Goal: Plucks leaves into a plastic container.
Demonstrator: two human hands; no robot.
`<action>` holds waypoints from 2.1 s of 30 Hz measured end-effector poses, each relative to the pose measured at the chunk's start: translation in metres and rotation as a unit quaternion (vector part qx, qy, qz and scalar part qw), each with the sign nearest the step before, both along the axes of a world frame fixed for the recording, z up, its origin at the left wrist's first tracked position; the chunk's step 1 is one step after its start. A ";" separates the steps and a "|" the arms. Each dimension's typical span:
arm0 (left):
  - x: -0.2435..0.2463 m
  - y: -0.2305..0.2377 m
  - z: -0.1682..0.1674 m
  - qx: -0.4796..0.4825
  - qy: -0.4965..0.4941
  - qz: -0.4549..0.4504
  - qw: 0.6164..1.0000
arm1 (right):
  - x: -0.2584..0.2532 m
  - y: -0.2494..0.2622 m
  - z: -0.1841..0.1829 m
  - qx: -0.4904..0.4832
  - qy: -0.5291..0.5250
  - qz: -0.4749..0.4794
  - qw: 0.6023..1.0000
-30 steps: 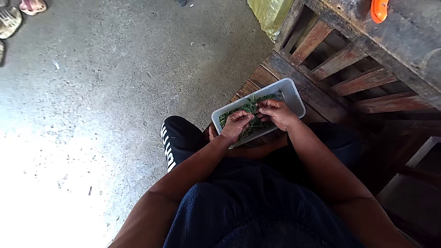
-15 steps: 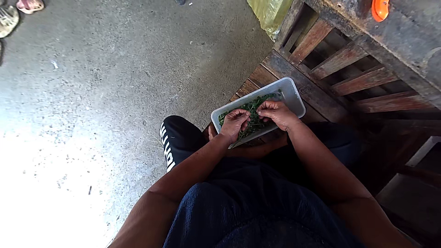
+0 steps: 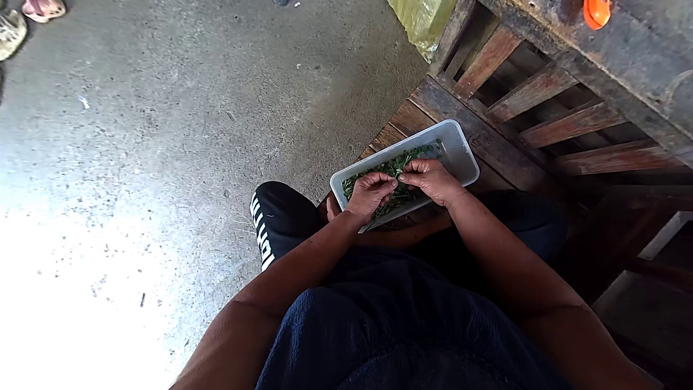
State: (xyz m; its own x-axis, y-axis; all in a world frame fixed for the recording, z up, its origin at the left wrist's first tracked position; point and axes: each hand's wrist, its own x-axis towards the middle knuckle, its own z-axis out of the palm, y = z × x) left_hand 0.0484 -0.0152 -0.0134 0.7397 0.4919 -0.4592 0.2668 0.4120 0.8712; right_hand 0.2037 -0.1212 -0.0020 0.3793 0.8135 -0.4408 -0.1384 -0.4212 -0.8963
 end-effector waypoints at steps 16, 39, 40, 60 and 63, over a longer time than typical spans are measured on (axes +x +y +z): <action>0.001 0.000 0.002 -0.043 0.018 0.036 0.998 | 0.003 -0.001 0.006 -0.029 0.015 0.011 0.999; 0.004 0.000 0.006 -0.099 0.051 0.079 0.991 | 0.007 -0.002 0.004 -0.049 -0.084 0.031 0.995; 0.004 0.000 0.006 -0.101 0.052 0.085 0.990 | 0.007 -0.002 0.004 -0.051 -0.103 0.023 0.993; 0.004 -0.003 0.007 -0.120 0.041 0.076 0.989 | -0.003 0.001 0.004 -0.021 -0.059 0.054 0.997; 0.005 -0.004 0.006 -0.115 0.035 0.082 0.989 | -0.003 0.003 0.004 -0.025 -0.086 0.061 0.994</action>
State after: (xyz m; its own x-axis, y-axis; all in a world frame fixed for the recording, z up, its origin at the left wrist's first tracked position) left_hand 0.0534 -0.0192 -0.0075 0.6209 0.4790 -0.6205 0.2364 0.6404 0.7308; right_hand 0.2009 -0.1186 0.0017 0.3523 0.8366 -0.4194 0.0707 -0.4707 -0.8795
